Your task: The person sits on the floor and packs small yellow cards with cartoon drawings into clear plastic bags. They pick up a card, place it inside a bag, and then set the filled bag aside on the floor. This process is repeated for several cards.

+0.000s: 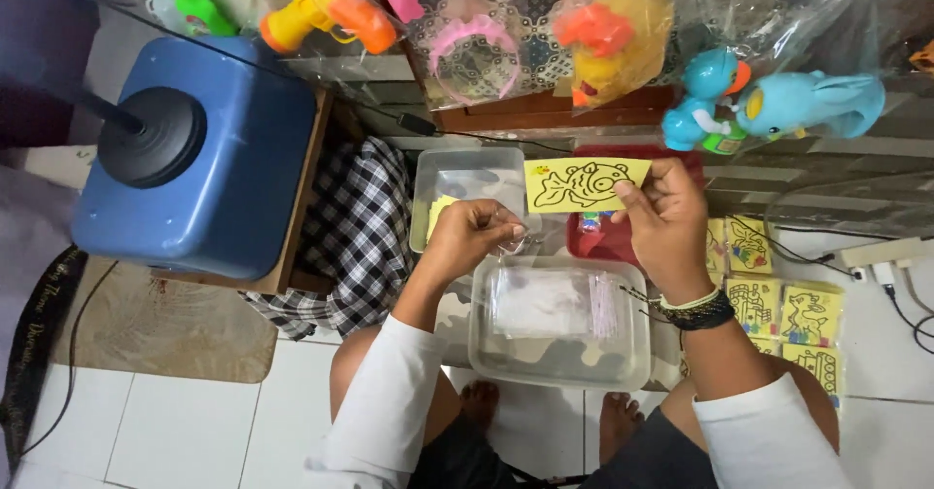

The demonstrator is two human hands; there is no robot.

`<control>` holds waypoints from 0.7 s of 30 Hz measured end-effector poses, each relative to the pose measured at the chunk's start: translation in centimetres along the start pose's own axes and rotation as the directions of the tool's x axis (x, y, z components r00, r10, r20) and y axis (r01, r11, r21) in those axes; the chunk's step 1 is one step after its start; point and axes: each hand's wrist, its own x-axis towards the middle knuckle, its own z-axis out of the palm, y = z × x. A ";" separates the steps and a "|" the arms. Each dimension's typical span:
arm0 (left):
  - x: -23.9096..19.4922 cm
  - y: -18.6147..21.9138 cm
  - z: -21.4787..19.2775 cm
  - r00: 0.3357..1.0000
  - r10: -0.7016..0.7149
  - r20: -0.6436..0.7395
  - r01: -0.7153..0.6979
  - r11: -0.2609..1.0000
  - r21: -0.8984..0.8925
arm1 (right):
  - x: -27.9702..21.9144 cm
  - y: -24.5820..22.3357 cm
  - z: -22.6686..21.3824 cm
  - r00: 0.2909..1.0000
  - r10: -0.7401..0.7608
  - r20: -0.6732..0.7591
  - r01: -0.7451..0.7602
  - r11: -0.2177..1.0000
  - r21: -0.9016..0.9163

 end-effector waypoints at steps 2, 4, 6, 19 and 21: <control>0.0 0.4 0.1 1.000 -0.004 0.008 0.004 1.000 -0.005 | 0.0 0.2 -0.2 0.999 0.027 0.037 -0.026 1.000 -0.011; -0.2 0.8 0.1 1.000 -0.006 0.019 0.007 1.000 -0.027 | -0.2 0.6 -0.4 0.998 0.036 0.051 -0.035 0.999 -0.019; -0.3 0.7 0.2 1.000 -0.008 0.030 0.010 0.999 -0.047 | -0.4 0.8 -0.3 0.997 0.045 0.063 -0.043 0.999 -0.027; -1.3 1.5 0.2 0.995 0.049 0.087 -0.062 0.988 0.144 | -0.4 0.2 -0.5 0.979 0.075 0.187 -0.027 0.968 -0.248; -1.2 1.2 0.3 0.995 0.040 0.089 -0.056 0.980 0.188 | -0.4 -0.5 0.0 0.976 0.051 0.211 0.009 0.963 -0.270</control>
